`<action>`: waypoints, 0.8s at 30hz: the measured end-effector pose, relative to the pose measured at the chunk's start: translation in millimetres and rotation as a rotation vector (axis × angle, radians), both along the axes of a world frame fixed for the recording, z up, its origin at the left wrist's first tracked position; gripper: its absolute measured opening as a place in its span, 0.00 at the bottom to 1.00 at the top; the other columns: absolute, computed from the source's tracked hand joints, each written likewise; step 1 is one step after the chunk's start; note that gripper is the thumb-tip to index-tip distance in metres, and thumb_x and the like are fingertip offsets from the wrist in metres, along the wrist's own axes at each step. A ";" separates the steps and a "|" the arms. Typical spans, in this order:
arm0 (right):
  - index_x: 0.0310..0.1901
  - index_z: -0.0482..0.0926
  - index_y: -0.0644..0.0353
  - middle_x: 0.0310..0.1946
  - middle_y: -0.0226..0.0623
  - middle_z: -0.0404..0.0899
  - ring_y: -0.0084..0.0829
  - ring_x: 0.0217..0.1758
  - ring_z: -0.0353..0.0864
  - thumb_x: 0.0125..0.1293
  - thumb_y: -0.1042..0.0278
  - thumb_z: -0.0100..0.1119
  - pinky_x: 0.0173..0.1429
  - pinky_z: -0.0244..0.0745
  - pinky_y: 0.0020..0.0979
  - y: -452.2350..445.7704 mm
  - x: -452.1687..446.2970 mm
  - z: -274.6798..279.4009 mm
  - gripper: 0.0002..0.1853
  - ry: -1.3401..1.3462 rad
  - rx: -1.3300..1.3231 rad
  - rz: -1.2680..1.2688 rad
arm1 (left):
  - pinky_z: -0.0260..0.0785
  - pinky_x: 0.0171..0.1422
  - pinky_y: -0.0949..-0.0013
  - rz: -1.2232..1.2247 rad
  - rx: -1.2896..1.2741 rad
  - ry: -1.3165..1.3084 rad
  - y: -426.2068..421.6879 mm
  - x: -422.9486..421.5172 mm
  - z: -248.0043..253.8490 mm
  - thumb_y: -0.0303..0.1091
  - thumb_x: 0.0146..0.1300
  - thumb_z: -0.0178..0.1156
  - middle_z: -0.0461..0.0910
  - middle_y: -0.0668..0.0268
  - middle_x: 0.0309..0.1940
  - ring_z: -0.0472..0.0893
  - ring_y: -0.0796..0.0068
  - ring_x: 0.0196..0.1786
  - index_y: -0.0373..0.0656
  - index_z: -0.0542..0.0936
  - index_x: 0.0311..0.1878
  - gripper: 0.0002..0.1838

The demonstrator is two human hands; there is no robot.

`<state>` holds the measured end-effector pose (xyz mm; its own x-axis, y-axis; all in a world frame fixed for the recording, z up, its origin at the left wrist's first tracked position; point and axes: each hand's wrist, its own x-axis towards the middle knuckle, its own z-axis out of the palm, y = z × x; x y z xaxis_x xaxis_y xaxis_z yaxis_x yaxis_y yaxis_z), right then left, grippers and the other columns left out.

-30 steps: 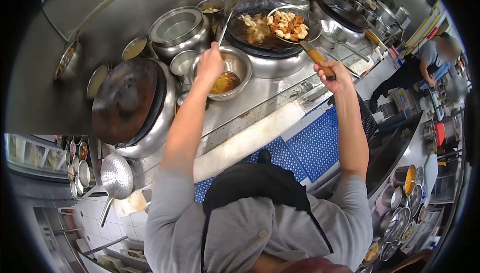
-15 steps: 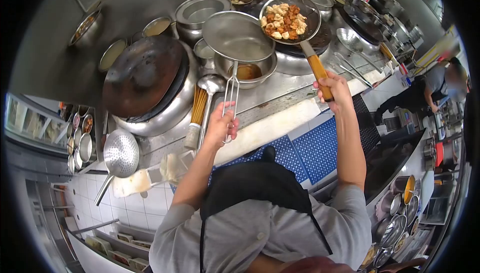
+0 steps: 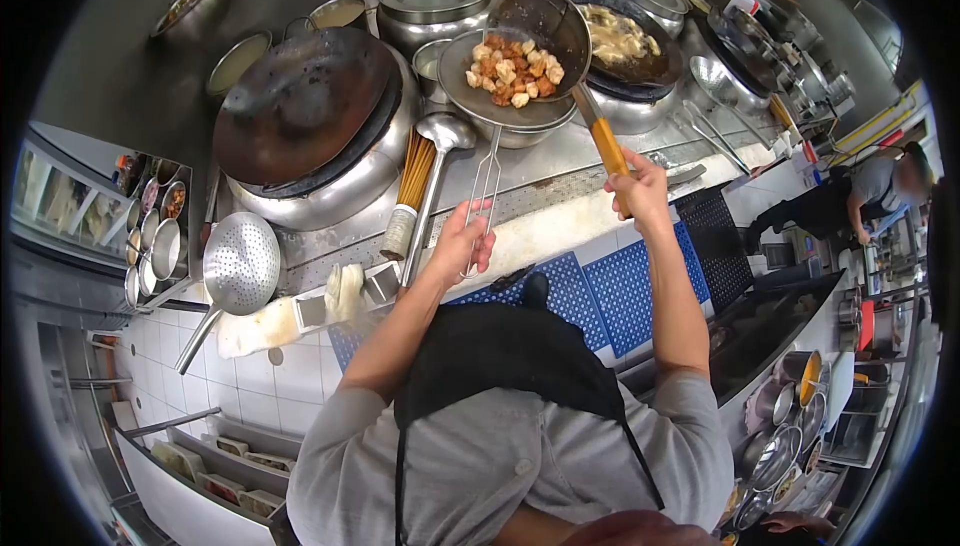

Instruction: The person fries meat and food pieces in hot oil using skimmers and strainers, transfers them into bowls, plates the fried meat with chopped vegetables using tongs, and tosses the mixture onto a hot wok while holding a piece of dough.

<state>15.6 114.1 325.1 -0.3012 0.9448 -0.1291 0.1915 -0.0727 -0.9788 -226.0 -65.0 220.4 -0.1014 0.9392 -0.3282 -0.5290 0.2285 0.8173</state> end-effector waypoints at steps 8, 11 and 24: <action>0.67 0.70 0.65 0.19 0.30 0.76 0.17 0.13 0.68 0.58 0.80 0.58 0.16 0.60 0.24 27.8 0.6 -48.3 0.32 -0.289 0.521 -0.070 | 0.67 0.19 0.71 -0.059 0.015 -0.009 5.3 -10.6 -23.7 0.38 0.76 0.47 0.75 0.65 0.25 0.71 0.77 0.17 0.49 0.64 0.67 0.19; 0.61 0.76 0.68 0.27 0.45 0.83 0.27 0.24 0.81 0.50 0.75 0.63 0.36 0.75 0.28 29.8 2.8 -19.8 0.31 -0.393 0.437 -0.138 | 0.69 0.20 0.70 -0.079 0.008 -0.038 9.7 -14.7 -30.1 0.39 0.76 0.46 0.77 0.63 0.26 0.72 0.75 0.17 0.50 0.64 0.68 0.19; 0.63 0.72 0.67 0.28 0.45 0.82 0.25 0.15 0.74 0.59 0.81 0.58 0.14 0.66 0.24 75.7 -1.7 53.5 0.27 0.213 -0.042 -0.098 | 0.72 0.21 0.69 -0.142 0.033 -0.118 18.9 -27.5 -38.7 0.43 0.77 0.46 0.79 0.61 0.27 0.77 0.72 0.19 0.51 0.65 0.68 0.20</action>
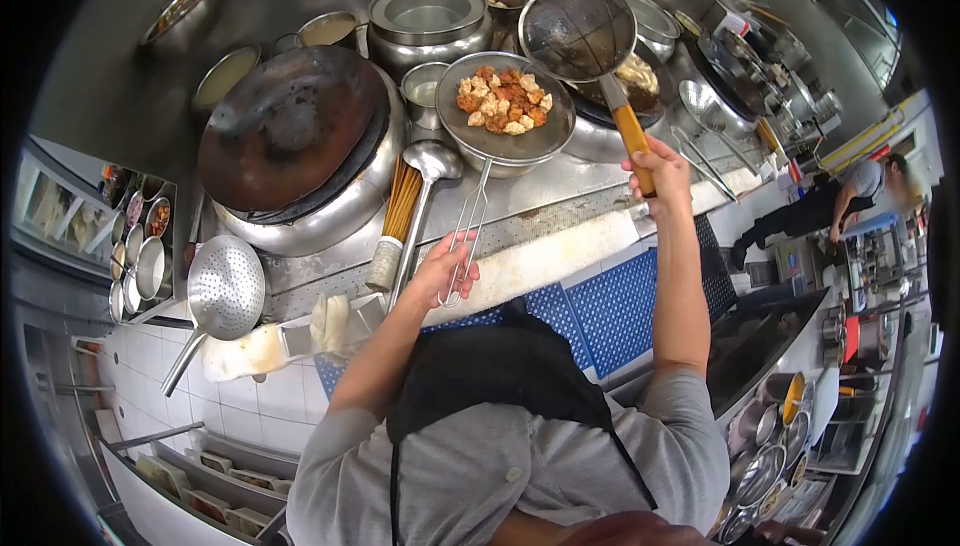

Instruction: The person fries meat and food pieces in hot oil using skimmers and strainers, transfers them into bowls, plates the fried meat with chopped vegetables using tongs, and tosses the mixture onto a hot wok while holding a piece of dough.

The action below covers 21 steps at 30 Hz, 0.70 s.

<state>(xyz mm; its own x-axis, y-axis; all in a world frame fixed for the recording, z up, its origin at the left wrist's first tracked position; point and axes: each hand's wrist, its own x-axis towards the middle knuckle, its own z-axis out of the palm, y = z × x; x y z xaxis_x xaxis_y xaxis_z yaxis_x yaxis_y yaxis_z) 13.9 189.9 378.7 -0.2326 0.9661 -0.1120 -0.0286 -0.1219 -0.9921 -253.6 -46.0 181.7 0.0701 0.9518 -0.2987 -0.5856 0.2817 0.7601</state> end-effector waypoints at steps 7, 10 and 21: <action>0.56 0.74 0.71 0.26 0.47 0.81 0.29 0.15 0.75 0.58 0.80 0.57 0.15 0.66 0.27 86.5 -36.2 56.5 0.22 -0.004 0.084 0.120 | 0.78 0.31 0.64 0.012 -0.009 -0.090 -10.9 -6.7 0.4 0.44 0.76 0.48 0.83 0.54 0.35 0.83 0.66 0.27 0.49 0.63 0.72 0.25; 0.60 0.72 0.73 0.23 0.44 0.79 0.27 0.15 0.75 0.55 0.85 0.54 0.15 0.67 0.29 140.7 -84.7 73.6 0.27 -0.080 0.238 0.133 | 0.81 0.39 0.63 0.047 -0.028 -0.106 -22.1 -4.7 1.2 0.46 0.75 0.50 0.83 0.51 0.41 0.85 0.65 0.35 0.44 0.63 0.72 0.27; 0.64 0.69 0.55 0.52 0.54 0.81 0.52 0.58 0.80 0.56 0.66 0.59 0.62 0.74 0.46 299.7 -300.7 17.9 0.31 -1.068 0.772 0.088 | 0.75 0.57 0.63 0.347 -0.183 0.119 -64.1 38.2 23.2 0.43 0.73 0.56 0.78 0.57 0.55 0.79 0.68 0.53 0.44 0.62 0.74 0.31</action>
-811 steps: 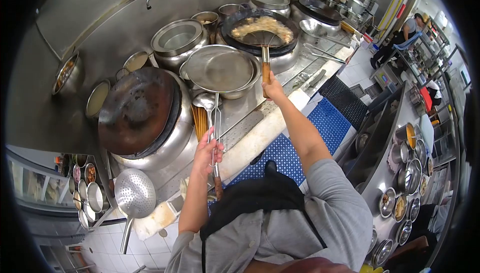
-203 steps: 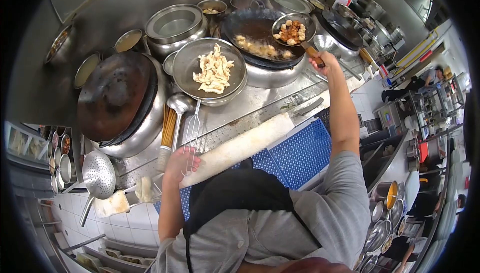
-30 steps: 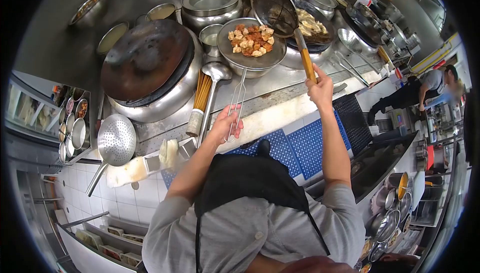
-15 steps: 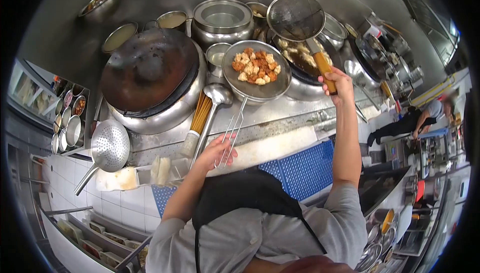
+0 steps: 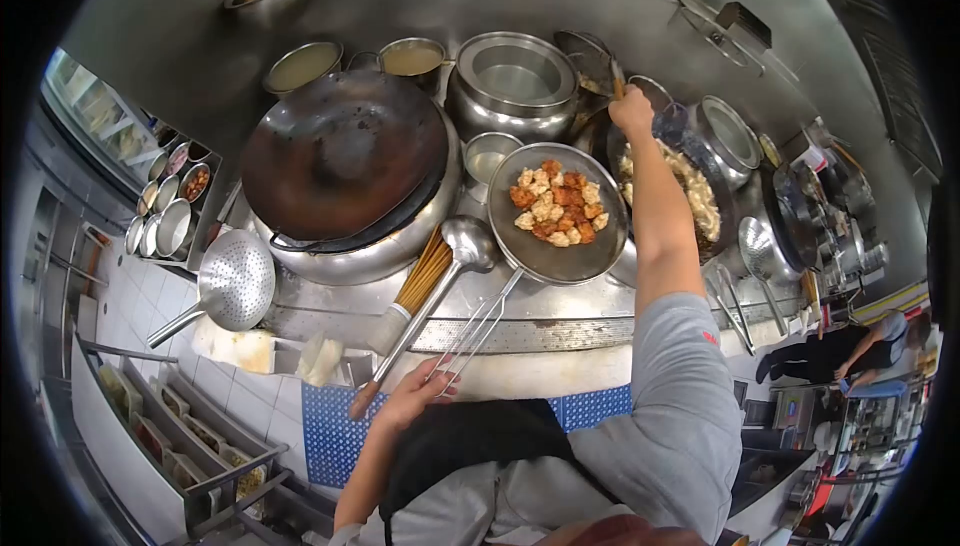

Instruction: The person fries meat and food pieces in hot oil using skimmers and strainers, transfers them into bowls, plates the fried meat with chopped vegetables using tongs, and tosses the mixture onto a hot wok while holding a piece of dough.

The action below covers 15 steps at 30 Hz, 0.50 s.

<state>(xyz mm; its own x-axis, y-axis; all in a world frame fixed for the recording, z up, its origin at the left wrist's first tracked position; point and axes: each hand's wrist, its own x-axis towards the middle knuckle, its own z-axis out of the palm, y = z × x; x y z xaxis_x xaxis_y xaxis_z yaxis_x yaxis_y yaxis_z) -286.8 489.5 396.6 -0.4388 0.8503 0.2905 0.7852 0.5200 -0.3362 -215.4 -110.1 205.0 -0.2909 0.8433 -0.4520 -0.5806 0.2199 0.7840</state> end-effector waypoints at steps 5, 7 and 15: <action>0.64 0.74 0.50 0.52 0.53 0.81 0.52 0.57 0.79 0.52 0.70 0.57 0.62 0.73 0.46 -48.2 44.2 2.6 0.32 0.209 0.068 0.031 | 0.74 0.58 0.64 -0.035 0.003 0.044 -5.9 -5.9 -4.4 0.42 0.72 0.57 0.76 0.58 0.58 0.78 0.69 0.54 0.42 0.62 0.74 0.31; 0.63 0.75 0.49 0.51 0.52 0.81 0.52 0.57 0.79 0.51 0.71 0.55 0.62 0.72 0.47 -78.3 83.9 9.1 0.32 0.348 0.050 0.017 | 0.73 0.57 0.65 -0.085 -0.004 0.057 -2.2 -12.5 -3.3 0.41 0.72 0.58 0.77 0.58 0.57 0.78 0.70 0.54 0.42 0.63 0.73 0.31; 0.62 0.79 0.46 0.50 0.49 0.84 0.46 0.56 0.82 0.50 0.71 0.60 0.60 0.73 0.40 -164.8 251.2 5.8 0.32 0.483 -0.138 -0.251 | 0.72 0.52 0.71 -0.318 0.076 0.315 12.8 -49.8 -5.5 0.37 0.70 0.61 0.79 0.58 0.53 0.77 0.77 0.48 0.34 0.63 0.72 0.32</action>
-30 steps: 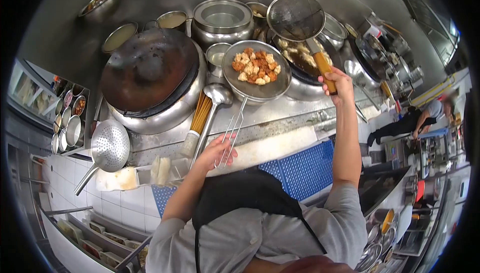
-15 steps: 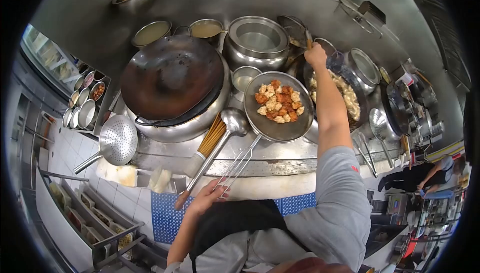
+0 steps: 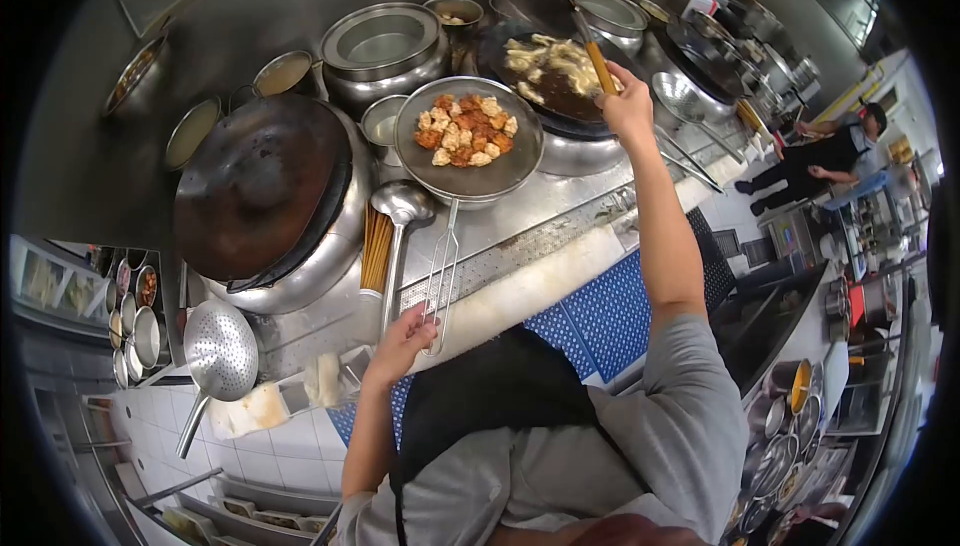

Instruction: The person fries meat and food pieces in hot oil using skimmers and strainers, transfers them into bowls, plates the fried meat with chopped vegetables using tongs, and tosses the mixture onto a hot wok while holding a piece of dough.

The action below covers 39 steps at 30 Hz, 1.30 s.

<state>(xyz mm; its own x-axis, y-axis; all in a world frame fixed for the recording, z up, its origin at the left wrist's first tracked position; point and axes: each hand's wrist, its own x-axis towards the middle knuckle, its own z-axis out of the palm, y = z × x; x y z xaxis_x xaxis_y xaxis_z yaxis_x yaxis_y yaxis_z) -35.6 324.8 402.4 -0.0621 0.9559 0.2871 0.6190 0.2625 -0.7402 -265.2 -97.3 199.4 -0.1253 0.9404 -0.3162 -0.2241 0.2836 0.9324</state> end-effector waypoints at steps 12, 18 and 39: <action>0.54 0.79 0.56 0.45 0.52 0.84 0.52 0.53 0.82 0.53 0.70 0.57 0.58 0.73 0.46 19.8 30.4 -55.1 0.23 0.014 0.030 -0.468 | 0.74 0.51 0.72 0.055 -0.049 0.015 -28.1 11.3 7.9 0.36 0.71 0.59 0.80 0.61 0.51 0.80 0.77 0.47 0.36 0.61 0.74 0.33; 0.38 0.75 0.62 0.29 0.38 0.73 0.28 0.20 0.70 0.56 0.84 0.53 0.18 0.66 0.31 89.4 -4.1 -91.5 0.09 0.909 -0.384 -0.441 | 0.75 0.52 0.70 0.085 -0.073 0.042 -44.8 16.1 19.0 0.40 0.71 0.59 0.81 0.61 0.51 0.81 0.73 0.50 0.35 0.63 0.73 0.32; 0.63 0.71 0.64 0.21 0.39 0.75 0.28 0.14 0.69 0.56 0.86 0.51 0.16 0.61 0.30 1.1 23.5 -65.9 0.29 0.678 -0.479 0.039 | 0.73 0.48 0.75 0.074 -0.072 0.092 -59.1 4.0 23.0 0.38 0.71 0.60 0.81 0.67 0.44 0.78 0.82 0.44 0.36 0.69 0.69 0.28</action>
<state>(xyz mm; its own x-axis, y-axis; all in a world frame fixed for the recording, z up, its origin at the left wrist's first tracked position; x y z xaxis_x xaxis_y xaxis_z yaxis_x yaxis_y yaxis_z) -12.1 325.9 336.4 -0.0574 0.9849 -0.1631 -0.0041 -0.1636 -0.9865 -261.2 -156.5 222.4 -0.2251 0.9026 -0.3669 -0.1617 0.3368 0.9276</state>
